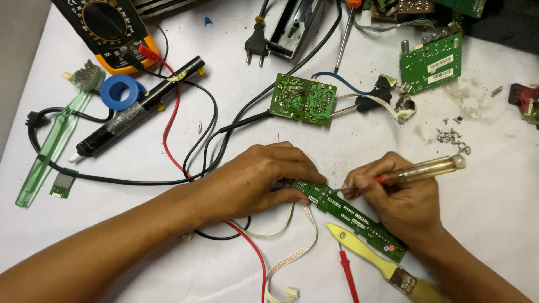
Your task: Repairing electronic circuit boards by soldering and desoldering components and cleaning with a brush.
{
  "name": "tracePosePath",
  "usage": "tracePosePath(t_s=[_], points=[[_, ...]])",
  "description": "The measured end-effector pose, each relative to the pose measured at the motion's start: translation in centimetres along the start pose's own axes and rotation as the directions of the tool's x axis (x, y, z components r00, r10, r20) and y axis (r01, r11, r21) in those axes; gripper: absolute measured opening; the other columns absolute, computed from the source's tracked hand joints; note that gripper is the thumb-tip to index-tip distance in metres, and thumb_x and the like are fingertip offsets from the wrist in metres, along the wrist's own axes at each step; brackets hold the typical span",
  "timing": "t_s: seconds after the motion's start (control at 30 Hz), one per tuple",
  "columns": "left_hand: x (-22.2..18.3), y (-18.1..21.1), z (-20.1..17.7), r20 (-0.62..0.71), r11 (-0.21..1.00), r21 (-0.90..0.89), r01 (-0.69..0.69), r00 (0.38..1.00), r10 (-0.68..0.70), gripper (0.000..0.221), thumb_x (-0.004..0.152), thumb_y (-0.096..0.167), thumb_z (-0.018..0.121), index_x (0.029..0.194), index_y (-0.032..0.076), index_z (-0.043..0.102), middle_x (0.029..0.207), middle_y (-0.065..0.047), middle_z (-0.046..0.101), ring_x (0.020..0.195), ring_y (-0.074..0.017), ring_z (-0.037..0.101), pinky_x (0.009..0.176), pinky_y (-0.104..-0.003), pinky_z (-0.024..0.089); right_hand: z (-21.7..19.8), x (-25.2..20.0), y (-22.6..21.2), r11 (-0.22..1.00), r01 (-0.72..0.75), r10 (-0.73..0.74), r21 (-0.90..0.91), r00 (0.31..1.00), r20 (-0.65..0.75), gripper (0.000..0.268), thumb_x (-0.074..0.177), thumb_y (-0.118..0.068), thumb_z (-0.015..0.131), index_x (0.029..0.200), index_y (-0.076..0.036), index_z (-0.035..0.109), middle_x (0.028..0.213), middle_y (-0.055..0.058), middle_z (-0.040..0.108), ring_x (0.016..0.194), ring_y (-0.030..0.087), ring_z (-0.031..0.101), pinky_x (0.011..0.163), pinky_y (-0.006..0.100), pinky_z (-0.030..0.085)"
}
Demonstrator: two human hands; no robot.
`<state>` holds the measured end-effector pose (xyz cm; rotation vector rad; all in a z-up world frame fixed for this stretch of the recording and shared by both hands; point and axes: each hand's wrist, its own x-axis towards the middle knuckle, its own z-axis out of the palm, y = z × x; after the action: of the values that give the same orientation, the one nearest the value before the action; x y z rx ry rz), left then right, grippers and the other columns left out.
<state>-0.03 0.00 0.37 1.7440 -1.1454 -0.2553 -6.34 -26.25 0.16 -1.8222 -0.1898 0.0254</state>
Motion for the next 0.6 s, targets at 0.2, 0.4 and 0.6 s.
tracePosePath(t_s=[0.2, 0.4, 0.6], points=[[-0.1, 0.6, -0.2, 0.031, 0.995, 0.066, -0.077, 0.997, 0.075, 0.026, 0.102, 0.015, 0.062, 0.128, 0.012, 0.069, 0.113, -0.01, 0.064, 0.101, -0.0274, 0.063, 0.091, -0.039, 0.051, -0.9, 0.6, 0.4, 0.991, -0.097, 0.116, 0.094, 0.97, -0.215, 0.02, 0.105, -0.015, 0.055, 0.094, 0.001, 0.05, 0.08, 0.021, 0.068, 0.058, 0.029, 0.07, 0.055, 0.036, 0.066], [-0.2, 0.5, -0.4, 0.149, 0.967, 0.21, -0.141, 0.983, 0.111, 0.032, 0.105, 0.008, 0.052, 0.13, 0.014, 0.07, 0.131, -0.018, 0.06, 0.113, -0.0358, 0.06, 0.094, -0.042, 0.048, -1.1, 0.7, 0.5, 0.986, -0.098, 0.123, 0.135, 0.973, -0.194, 0.021, 0.106, -0.015, 0.054, 0.093, 0.001, 0.05, 0.079, 0.022, 0.068, 0.055, 0.027, 0.067, 0.05, 0.034, 0.062], [0.2, 1.6, -1.2, 0.202, 0.961, 0.179, -0.211, 0.964, 0.174, 0.034, 0.105, 0.002, 0.042, 0.126, 0.006, 0.068, 0.133, -0.019, 0.058, 0.114, -0.0361, 0.057, 0.096, -0.045, 0.047, -1.2, 0.8, 0.6, 0.986, -0.051, 0.082, 0.157, 0.976, -0.2, 0.023, 0.104, -0.022, 0.056, 0.093, -0.004, 0.049, 0.076, 0.017, 0.07, 0.052, 0.022, 0.066, 0.045, 0.028, 0.059]])
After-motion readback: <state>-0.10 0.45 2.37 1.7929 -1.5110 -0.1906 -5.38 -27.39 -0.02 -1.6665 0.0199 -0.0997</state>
